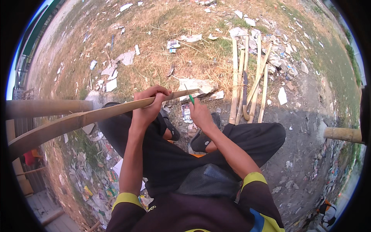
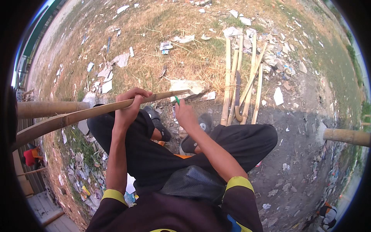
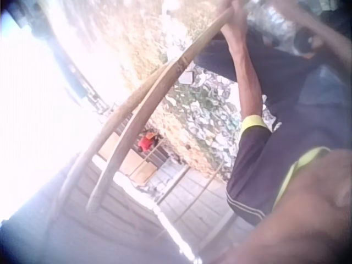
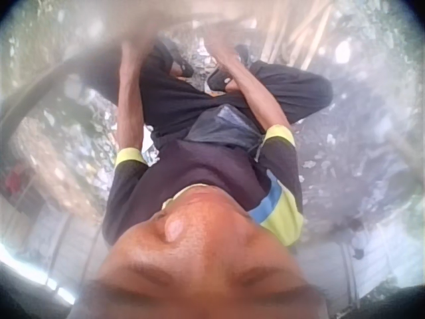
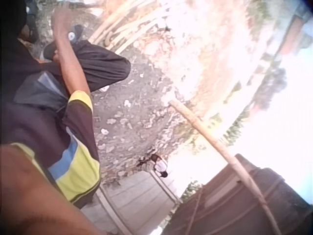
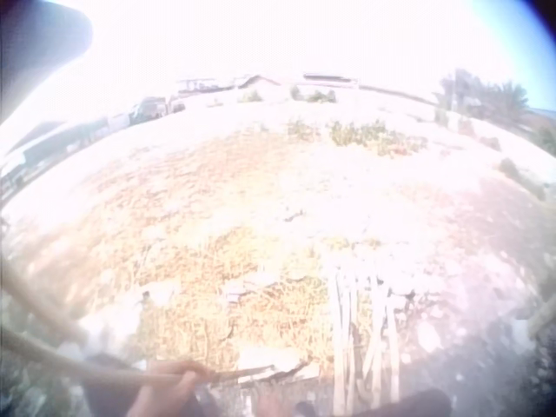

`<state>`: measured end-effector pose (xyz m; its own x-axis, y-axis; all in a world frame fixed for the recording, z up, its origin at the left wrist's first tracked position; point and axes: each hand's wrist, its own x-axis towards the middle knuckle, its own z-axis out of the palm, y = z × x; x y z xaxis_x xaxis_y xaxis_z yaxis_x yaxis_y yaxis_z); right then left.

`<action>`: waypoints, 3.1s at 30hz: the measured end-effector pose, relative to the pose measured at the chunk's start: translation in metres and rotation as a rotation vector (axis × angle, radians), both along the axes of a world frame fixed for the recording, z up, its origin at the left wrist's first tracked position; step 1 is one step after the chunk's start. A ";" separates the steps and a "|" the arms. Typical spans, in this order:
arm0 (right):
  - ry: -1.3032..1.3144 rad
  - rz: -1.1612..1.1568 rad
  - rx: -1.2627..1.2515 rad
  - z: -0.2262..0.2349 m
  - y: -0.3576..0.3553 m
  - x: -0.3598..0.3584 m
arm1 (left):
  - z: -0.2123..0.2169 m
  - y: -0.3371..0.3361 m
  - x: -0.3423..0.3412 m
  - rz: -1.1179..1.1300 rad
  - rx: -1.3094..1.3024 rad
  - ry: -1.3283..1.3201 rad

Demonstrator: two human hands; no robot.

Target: The person sits on the ground and uses a small knife to peel the outer layer off a long bamboo pole. They hold the pole with their left hand and scrape along its length with the knife in their right hand, removing strips of bark.

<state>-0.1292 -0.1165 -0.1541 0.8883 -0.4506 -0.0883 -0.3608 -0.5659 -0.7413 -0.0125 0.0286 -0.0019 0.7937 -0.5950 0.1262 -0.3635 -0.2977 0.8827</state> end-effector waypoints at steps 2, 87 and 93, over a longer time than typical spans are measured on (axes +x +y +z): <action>0.065 0.021 -0.002 0.005 -0.009 0.002 | 0.005 0.001 0.005 -0.002 0.016 0.003; 0.394 -0.106 0.062 -0.061 -0.032 0.025 | 0.002 -0.015 0.004 0.120 -0.014 -0.001; 0.299 -0.110 0.058 -0.065 -0.036 0.024 | 0.003 -0.018 0.008 0.091 -0.009 -0.039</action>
